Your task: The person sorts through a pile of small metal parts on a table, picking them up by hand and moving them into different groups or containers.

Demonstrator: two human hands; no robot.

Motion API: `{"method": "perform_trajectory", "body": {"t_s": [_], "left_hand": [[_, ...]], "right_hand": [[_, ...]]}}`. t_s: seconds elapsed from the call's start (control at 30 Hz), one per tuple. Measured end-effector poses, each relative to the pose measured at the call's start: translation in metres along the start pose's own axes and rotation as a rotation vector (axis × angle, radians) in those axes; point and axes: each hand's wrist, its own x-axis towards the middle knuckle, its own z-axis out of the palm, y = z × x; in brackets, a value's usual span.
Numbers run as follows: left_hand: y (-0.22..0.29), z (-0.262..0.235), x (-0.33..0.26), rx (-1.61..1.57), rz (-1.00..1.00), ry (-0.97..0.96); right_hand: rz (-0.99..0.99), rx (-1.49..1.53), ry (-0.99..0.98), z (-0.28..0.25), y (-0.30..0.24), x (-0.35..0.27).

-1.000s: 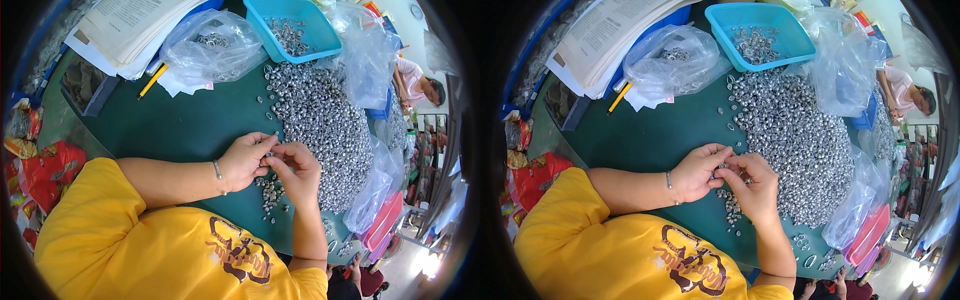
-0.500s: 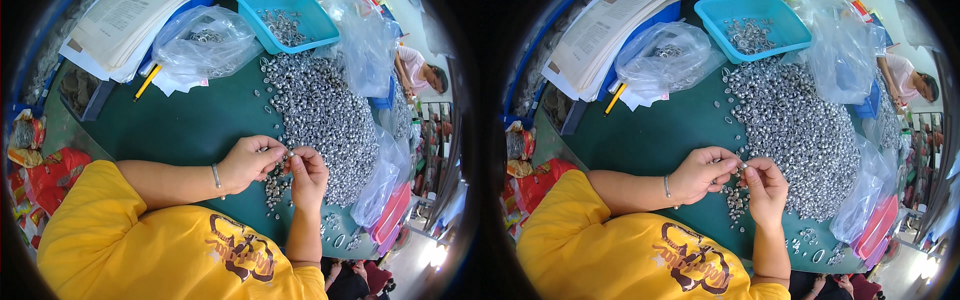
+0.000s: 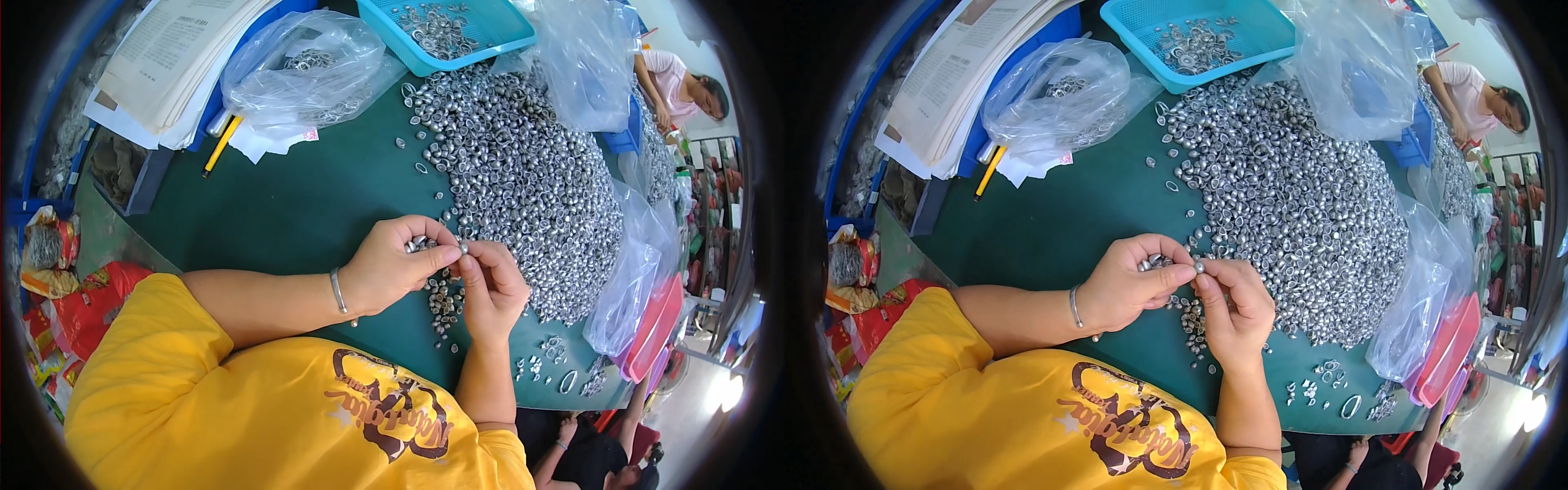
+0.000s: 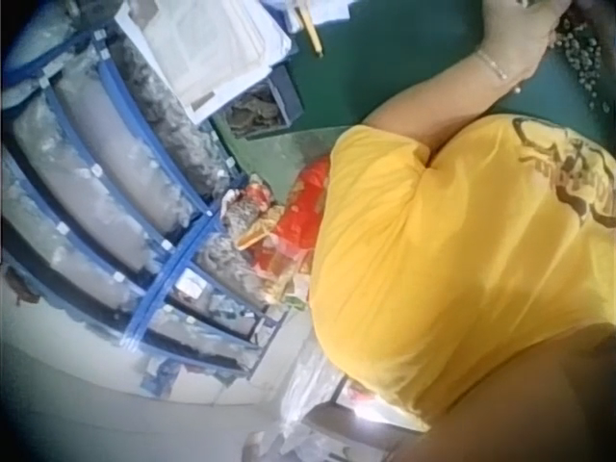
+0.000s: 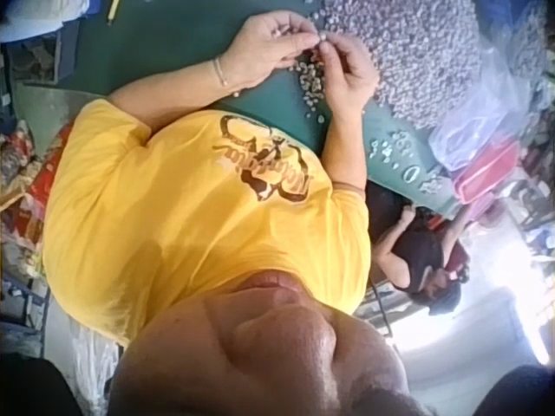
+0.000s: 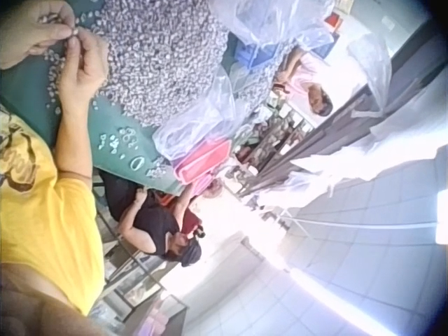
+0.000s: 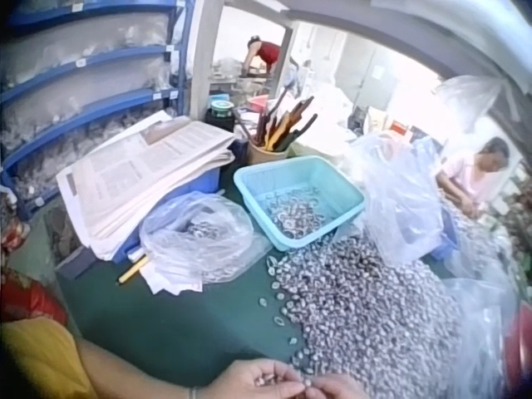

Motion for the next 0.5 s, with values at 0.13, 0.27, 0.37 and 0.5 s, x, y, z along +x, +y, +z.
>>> {"method": "perform_trajectory", "body": {"t_s": [0.13,0.27,0.37,0.5], "left_hand": [[-0.0006,0.0022,-0.0025,0.213,0.100,0.052],[-0.0053,0.0001,-0.0012,0.282,0.183,0.058],[-0.0044,0.0007,-0.0019,0.284,0.152,0.060],[-0.0033,0.0013,-0.0029,0.302,0.159,0.067]], "right_hand": [[-0.178,-0.259,0.014,-0.0016,-0.0043,0.0035],[-0.194,-0.275,0.018,-0.0021,-0.0042,0.0034],[-0.217,-0.304,0.016,-0.0030,-0.0039,0.0039],[-0.251,-0.333,0.022,-0.0026,-0.0033,0.0044]]}}
